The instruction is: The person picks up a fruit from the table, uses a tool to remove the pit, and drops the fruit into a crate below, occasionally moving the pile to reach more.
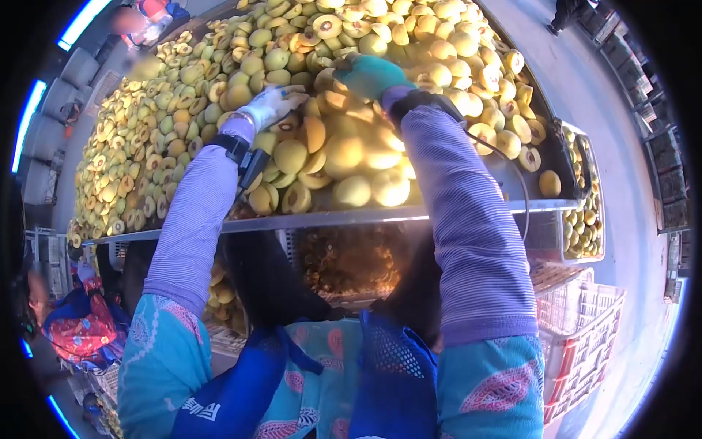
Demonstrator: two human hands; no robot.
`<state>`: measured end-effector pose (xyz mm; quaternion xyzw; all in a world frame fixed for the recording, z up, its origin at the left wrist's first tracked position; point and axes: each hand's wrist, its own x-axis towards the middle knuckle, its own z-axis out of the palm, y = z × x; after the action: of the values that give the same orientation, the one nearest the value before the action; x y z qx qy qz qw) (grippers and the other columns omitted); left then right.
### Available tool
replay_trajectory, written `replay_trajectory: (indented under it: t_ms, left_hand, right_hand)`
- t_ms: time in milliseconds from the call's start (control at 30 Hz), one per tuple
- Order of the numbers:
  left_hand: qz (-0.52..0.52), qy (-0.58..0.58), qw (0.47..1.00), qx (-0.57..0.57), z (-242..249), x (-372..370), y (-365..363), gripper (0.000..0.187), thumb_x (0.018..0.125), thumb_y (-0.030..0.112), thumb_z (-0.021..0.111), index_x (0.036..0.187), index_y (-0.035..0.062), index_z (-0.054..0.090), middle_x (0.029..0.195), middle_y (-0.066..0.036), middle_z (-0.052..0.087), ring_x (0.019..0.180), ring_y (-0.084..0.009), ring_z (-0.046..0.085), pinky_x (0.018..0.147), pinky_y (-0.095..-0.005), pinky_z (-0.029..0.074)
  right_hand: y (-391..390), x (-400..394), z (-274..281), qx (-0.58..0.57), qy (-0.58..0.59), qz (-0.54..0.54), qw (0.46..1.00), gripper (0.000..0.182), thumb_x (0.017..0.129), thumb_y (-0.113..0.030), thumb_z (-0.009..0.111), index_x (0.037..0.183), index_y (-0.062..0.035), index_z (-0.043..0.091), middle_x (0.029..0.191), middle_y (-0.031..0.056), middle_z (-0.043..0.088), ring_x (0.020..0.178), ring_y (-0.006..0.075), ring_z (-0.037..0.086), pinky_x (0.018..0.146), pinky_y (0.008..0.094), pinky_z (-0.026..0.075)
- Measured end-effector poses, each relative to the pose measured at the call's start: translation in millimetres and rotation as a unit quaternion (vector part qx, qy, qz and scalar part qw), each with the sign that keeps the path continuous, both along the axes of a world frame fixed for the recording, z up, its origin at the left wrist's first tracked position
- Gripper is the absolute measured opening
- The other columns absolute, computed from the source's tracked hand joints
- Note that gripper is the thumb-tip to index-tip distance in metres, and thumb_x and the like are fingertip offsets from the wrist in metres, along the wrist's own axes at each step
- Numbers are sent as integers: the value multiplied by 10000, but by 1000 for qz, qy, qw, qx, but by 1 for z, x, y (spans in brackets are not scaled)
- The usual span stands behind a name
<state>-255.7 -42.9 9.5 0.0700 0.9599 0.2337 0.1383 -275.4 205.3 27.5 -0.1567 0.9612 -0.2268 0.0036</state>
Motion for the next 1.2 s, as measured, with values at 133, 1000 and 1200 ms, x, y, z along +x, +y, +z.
replay_trajectory:
  t_ms: [133,1000,1200]
  left_hand:
    - [-36,59,996,57,31,44,-47,629,843,442,715,1343,90,570,1263,-177,623,1161,-223,600,994,-309,460]
    - [111,13,857,504,24,273,12,592,1002,536,347,1281,55,549,950,-98,671,721,-155,646,598,-241,509]
    - [123,158,881,428,-36,265,9,425,938,312,614,1226,3,571,1059,-106,681,894,-182,670,722,-280,552]
  right_hand:
    - [-12,45,32,20,123,-20,992,468,888,-550,565,1130,-151,610,971,147,701,941,334,675,839,459,507]
    - [-58,262,14,-520,-398,8,756,333,912,-324,683,982,-16,576,713,8,552,653,161,561,596,342,463]
    - [-50,309,-11,-466,-88,9,880,256,996,-266,544,962,-12,526,696,203,556,576,354,569,541,451,434]
